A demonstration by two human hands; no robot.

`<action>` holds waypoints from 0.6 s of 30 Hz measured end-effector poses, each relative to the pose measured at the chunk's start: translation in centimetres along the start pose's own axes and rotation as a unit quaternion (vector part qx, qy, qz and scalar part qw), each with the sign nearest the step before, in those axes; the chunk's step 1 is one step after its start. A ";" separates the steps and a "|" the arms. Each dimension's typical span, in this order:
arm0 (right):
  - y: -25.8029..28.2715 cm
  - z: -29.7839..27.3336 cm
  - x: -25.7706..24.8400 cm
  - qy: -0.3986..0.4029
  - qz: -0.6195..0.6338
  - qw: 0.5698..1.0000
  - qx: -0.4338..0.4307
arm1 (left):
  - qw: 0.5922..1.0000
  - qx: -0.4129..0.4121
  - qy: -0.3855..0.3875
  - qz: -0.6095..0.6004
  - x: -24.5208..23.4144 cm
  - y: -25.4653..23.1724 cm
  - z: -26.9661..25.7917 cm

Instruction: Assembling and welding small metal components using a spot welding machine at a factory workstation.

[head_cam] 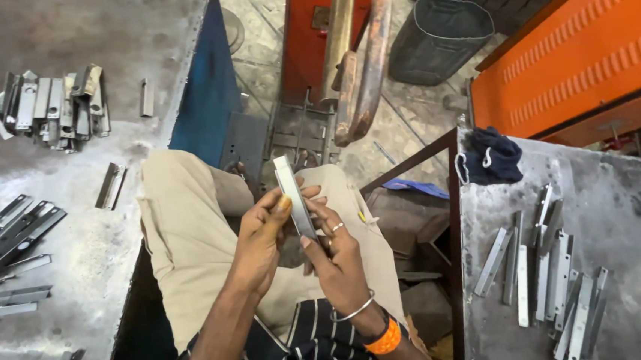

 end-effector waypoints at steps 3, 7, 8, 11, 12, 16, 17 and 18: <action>0.2 -0.1 -0.1 -0.003 -0.017 1.000 0.012 | 1.000 0.002 -0.011 0.009 1.1 -1.2 -0.5; 1.5 0.1 0.0 -0.029 -0.044 0.998 0.020 | 0.999 0.013 -0.034 0.038 2.4 -1.7 -1.3; 1.8 0.1 0.1 -0.036 -0.046 0.998 0.001 | 0.998 0.018 -0.037 0.044 2.6 -1.6 -1.4; 2.4 -0.1 0.1 -0.046 -0.045 0.997 -0.030 | 0.998 0.019 -0.037 0.049 3.3 -1.7 -1.9; 2.4 -0.3 0.1 -0.051 -0.042 0.997 -0.042 | 0.998 0.015 -0.034 0.049 3.5 -1.8 -2.0; 3.0 -0.6 0.1 -0.070 -0.015 0.997 -0.037 | 0.997 0.018 -0.028 0.068 4.0 -1.7 -2.4; 3.2 -0.6 0.1 -0.074 -0.011 0.997 -0.036 | 0.996 0.028 -0.024 0.080 4.0 -1.7 -2.5; 3.3 -0.6 0.1 -0.077 -0.007 0.996 -0.036 | 0.995 0.039 -0.020 0.092 4.0 -1.7 -2.6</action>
Point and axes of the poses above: each hand's wrist, its own z-axis towards the middle knuckle, its own x-axis out of the palm, y = z × x, the point moved 2 cm from there along z, towards the middle knuckle, and after that the axes turned 12 degrees about -x, right-handed, at the moved point
